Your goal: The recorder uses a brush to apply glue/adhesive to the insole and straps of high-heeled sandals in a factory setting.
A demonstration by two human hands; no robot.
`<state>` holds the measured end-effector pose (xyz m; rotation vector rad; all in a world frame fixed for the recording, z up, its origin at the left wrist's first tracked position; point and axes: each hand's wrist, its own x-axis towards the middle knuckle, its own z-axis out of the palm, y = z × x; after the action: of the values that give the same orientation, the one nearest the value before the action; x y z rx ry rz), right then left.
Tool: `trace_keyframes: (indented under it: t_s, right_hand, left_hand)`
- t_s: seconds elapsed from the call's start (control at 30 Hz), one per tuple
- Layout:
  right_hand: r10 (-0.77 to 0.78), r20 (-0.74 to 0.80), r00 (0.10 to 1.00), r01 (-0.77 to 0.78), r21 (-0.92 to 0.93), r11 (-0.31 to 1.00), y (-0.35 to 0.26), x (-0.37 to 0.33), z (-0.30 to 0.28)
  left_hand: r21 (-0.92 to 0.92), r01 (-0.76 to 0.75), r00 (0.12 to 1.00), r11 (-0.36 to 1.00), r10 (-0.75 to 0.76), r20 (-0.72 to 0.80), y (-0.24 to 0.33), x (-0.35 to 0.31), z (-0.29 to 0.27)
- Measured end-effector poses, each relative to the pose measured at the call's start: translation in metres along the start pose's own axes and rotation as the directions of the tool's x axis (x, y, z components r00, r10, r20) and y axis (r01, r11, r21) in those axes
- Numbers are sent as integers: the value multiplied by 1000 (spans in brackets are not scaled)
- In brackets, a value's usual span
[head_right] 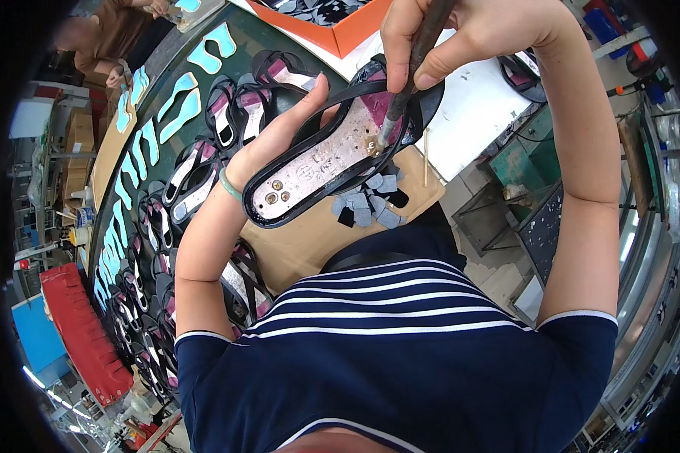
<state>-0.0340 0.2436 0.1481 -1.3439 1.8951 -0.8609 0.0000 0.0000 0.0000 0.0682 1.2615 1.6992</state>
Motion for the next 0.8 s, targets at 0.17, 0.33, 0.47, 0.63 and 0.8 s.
trace_keyframes:
  t_s: [0.17,0.33,0.47,0.63,0.8]
  right_hand:
    - [32,29,999,-32,11,999,-4,4,1]
    - [108,-11,994,-109,-132,985,-30,12,5]
    - [-78,-355,932,-100,-456,885,5,10,38]
    - [-175,-549,817,-217,-574,790,19,25,61]
    - [-255,-781,570,-189,-427,884,37,38,88]
  left_hand:
    - [74,-3,1000,997,3,5,11,-12,17]
    - [-1,-46,999,999,46,-9,3,-2,10]
    - [-87,-80,997,993,80,-4,5,8,3]
    - [-183,-284,959,941,280,-47,11,33,-15]
    - [-207,-536,844,819,523,-115,12,65,-37]
